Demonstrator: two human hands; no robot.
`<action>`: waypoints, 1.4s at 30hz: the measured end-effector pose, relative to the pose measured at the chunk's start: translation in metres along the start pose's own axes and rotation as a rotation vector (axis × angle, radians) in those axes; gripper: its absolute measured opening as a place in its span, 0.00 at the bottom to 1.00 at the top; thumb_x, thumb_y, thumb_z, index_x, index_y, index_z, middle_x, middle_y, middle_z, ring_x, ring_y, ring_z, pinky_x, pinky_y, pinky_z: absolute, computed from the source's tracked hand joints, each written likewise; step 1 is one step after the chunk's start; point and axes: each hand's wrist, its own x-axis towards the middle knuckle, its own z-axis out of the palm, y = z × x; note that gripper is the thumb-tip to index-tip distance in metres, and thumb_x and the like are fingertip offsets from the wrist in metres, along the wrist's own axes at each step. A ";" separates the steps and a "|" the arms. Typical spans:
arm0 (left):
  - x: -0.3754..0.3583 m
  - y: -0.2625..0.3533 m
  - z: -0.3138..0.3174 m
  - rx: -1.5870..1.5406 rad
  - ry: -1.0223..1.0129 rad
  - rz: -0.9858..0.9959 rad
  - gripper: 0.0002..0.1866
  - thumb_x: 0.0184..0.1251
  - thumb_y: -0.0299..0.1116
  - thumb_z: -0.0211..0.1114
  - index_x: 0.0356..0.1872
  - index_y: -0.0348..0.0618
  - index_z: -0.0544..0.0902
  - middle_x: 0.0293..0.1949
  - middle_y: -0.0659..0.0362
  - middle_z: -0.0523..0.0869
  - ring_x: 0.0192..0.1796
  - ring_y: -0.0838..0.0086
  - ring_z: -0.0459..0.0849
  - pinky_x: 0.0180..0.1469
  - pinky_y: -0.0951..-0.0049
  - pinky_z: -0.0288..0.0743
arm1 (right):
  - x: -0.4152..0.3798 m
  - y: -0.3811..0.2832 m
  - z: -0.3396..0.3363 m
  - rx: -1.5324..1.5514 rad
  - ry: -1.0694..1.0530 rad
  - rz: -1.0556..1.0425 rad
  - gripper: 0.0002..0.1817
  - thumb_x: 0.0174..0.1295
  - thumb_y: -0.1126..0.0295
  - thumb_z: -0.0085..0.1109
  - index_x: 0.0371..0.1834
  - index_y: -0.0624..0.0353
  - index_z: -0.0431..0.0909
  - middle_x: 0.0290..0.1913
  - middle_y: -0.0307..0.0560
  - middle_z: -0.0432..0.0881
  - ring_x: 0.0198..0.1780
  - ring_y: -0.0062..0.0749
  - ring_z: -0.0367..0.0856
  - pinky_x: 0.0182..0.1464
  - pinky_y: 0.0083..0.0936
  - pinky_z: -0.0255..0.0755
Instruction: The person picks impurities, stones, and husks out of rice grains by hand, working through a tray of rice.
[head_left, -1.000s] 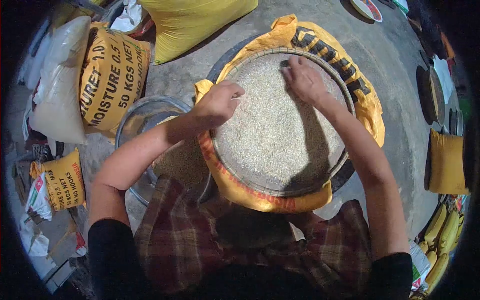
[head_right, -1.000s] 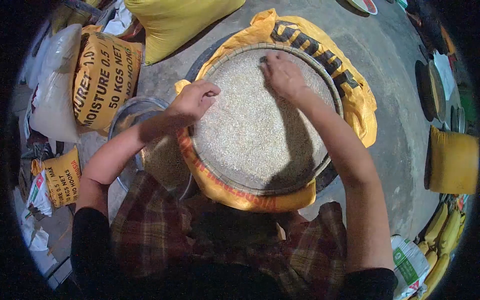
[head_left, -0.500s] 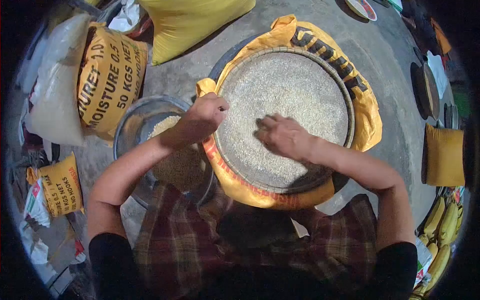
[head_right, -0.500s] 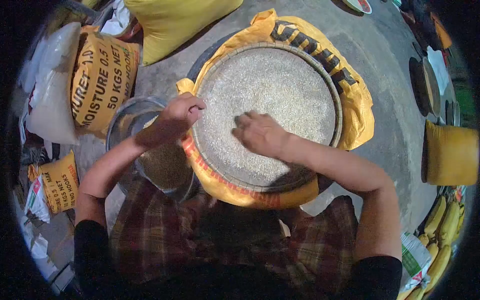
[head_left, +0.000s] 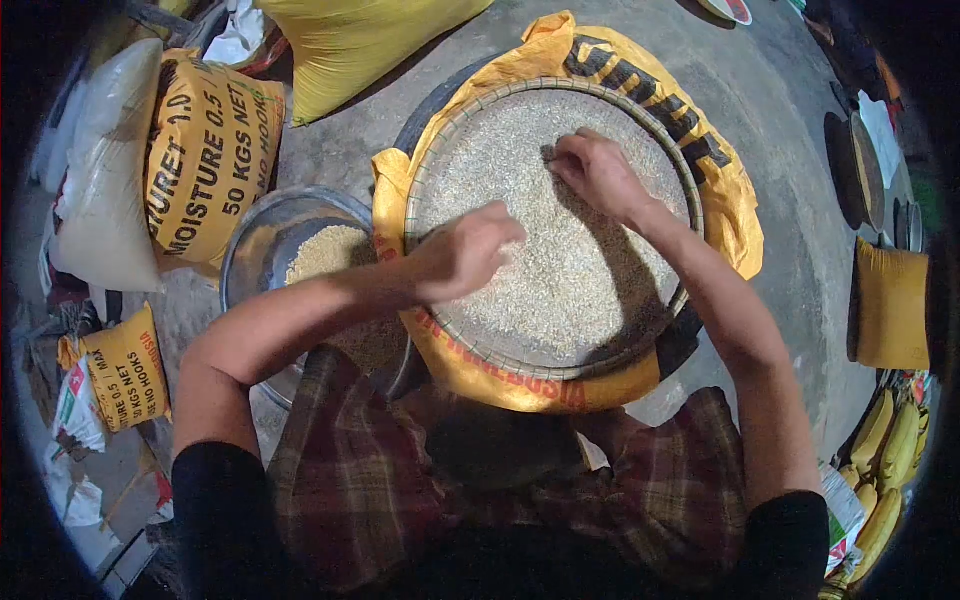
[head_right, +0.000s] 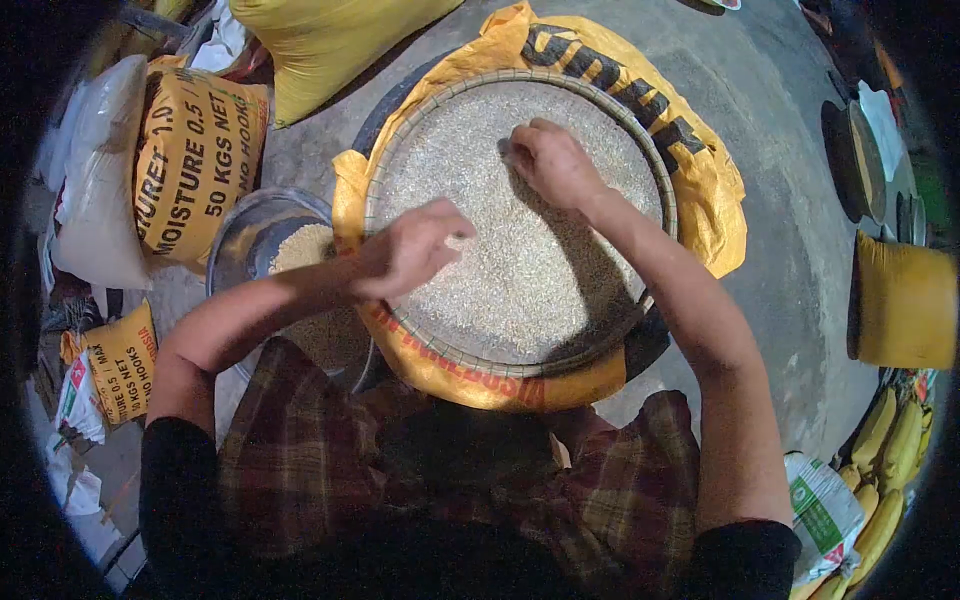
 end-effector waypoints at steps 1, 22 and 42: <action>0.008 -0.005 -0.002 -0.006 0.128 0.086 0.07 0.58 0.25 0.62 0.38 0.37 0.79 0.35 0.50 0.79 0.41 0.57 0.79 0.46 0.65 0.74 | -0.003 0.002 0.003 -0.026 -0.039 -0.008 0.06 0.57 0.73 0.58 0.34 0.64 0.76 0.33 0.54 0.76 0.37 0.50 0.77 0.41 0.38 0.71; 0.091 -0.045 -0.026 -0.054 0.172 -0.332 0.09 0.53 0.31 0.69 0.27 0.38 0.78 0.27 0.53 0.82 0.32 0.64 0.82 0.36 0.65 0.74 | -0.004 0.019 0.000 0.642 -0.091 0.338 0.05 0.61 0.74 0.55 0.37 0.62 0.77 0.35 0.42 0.82 0.34 0.24 0.78 0.39 0.23 0.73; 0.074 -0.024 0.008 -0.031 0.091 -0.230 0.06 0.59 0.28 0.62 0.31 0.35 0.83 0.33 0.50 0.84 0.36 0.65 0.84 0.42 0.67 0.76 | -0.023 0.020 -0.011 0.180 -0.211 0.273 0.08 0.55 0.70 0.63 0.29 0.62 0.76 0.25 0.43 0.79 0.28 0.26 0.75 0.36 0.25 0.71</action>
